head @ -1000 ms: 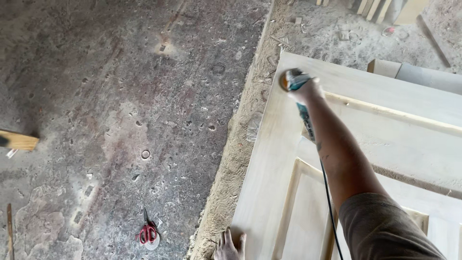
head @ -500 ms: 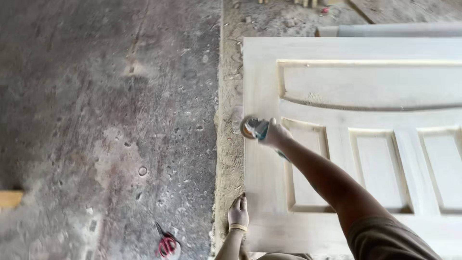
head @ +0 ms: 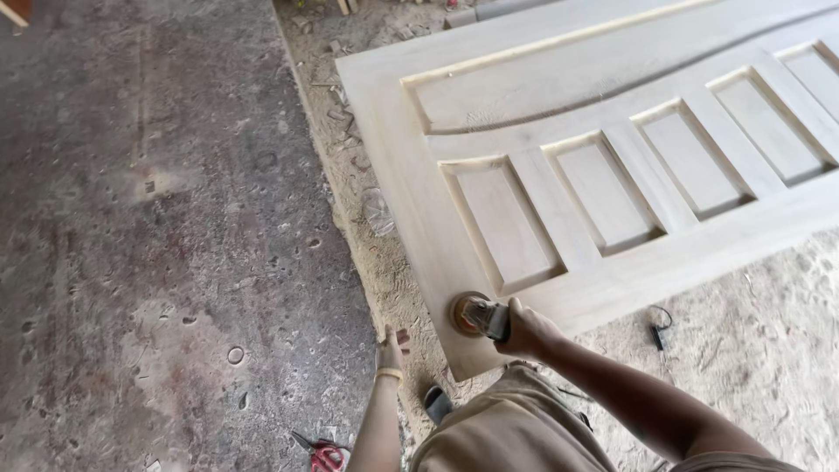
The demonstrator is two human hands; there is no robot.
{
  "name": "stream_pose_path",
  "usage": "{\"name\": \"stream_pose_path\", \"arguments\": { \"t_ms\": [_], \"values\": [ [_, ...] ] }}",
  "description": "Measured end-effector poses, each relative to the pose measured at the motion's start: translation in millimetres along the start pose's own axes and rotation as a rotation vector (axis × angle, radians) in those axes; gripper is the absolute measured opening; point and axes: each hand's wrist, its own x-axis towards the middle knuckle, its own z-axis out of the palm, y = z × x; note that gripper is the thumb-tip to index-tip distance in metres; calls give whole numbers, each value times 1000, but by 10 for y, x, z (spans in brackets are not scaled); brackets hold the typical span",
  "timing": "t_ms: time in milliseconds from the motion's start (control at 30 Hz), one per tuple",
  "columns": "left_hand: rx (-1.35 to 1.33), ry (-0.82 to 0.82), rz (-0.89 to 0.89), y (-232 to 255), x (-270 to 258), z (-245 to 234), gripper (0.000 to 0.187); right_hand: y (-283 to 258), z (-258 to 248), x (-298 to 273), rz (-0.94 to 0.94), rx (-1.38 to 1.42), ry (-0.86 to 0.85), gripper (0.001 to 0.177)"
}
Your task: The person uses an electric sander to smooth the surface of a large wooden door with recessed panels. They systematically move the sander across the flat surfaces and edges of the door, generating sawdust.
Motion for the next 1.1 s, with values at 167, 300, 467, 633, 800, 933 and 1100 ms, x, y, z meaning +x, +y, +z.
{"name": "stream_pose_path", "arguments": {
  "t_ms": [167,300,467,633,800,933,1100],
  "values": [
    [33,-76,-67,113,168,242,84,132,39,-188,12,-14,34,61],
    [7,-51,-73,217,322,536,85,9,-153,188,-23,-21,82,63],
    [-230,-29,48,202,405,719,91,-134,-368,995,-77,-69,144,61],
    [108,233,356,684,726,1139,85,-380,-909,1951,-162,-159,147,73],
    [498,400,-81,1172,677,1461,78,-545,-1480,2940,-191,-125,89,77],
    [686,485,-173,1354,540,1512,73,-701,-1953,3709,-233,-88,176,94],
    [736,516,-234,1393,658,1575,71,-979,-2433,4594,-245,-138,168,93]
  ]
}}
